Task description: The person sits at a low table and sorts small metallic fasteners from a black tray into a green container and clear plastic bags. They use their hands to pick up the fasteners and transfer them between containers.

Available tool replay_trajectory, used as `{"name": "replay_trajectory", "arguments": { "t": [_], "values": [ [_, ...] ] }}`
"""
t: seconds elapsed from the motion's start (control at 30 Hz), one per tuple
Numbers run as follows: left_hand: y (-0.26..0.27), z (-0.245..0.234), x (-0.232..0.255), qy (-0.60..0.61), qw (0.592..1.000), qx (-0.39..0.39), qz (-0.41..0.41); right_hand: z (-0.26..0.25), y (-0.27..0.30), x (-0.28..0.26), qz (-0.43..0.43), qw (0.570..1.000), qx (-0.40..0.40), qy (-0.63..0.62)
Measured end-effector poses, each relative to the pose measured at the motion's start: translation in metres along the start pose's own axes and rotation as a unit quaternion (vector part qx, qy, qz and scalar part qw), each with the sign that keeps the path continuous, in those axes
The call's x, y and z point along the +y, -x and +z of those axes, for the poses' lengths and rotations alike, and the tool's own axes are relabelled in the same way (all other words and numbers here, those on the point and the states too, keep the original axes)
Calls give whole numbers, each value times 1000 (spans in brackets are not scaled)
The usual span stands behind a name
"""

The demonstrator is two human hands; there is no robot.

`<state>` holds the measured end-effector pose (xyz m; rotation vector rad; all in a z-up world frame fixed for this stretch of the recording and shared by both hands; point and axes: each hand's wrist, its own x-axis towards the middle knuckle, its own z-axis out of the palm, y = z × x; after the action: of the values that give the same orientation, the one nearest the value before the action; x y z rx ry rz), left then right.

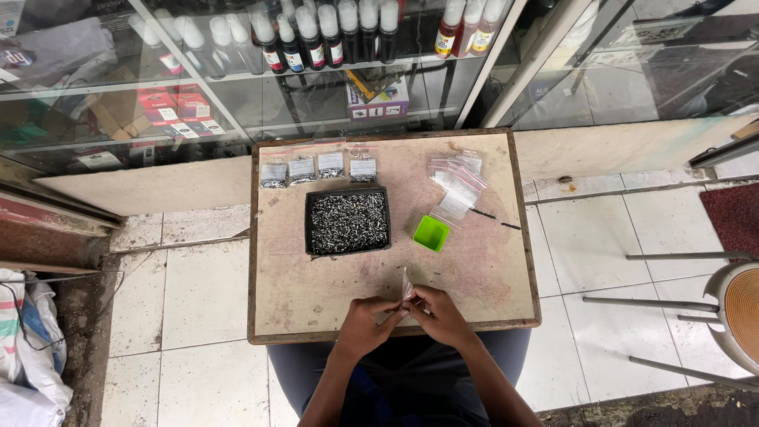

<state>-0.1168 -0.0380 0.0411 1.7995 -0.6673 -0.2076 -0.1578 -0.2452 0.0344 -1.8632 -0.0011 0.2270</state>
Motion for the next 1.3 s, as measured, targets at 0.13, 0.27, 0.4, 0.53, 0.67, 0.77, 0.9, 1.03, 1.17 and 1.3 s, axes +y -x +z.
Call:
{"name": "replay_trajectory", "arguments": {
  "t": [0.13,0.27,0.4,0.53,0.67,0.77,0.9,1.03,1.17,1.3],
  "values": [
    [5,0,-12,-49,998,-28,-13,2,4,11,59,994,-34,-80],
    [6,-3,-8,-83,995,-38,27,6,-2,6,34,999,-13,-9],
    [13,3,-14,-116,992,-29,50,9,3,-7,-7,999,1,38],
    [6,-4,-9,-71,996,-7,59,2,6,-13,-34,998,-24,50],
    [7,3,-29,-85,996,5,35,-3,7,-10,-6,996,-48,73],
    [7,8,-39,-160,981,91,56,2,5,-1,-21,995,-1,96],
    [6,20,-36,-238,942,205,115,18,2,6,-107,975,145,132],
    [9,26,-8,-228,946,138,186,23,4,2,-76,982,160,73],
    [7,27,-1,-229,936,154,216,14,-5,16,-50,979,153,128],
    [2,23,6,-214,942,148,214,7,-17,21,-36,979,90,180]
  ]
}}
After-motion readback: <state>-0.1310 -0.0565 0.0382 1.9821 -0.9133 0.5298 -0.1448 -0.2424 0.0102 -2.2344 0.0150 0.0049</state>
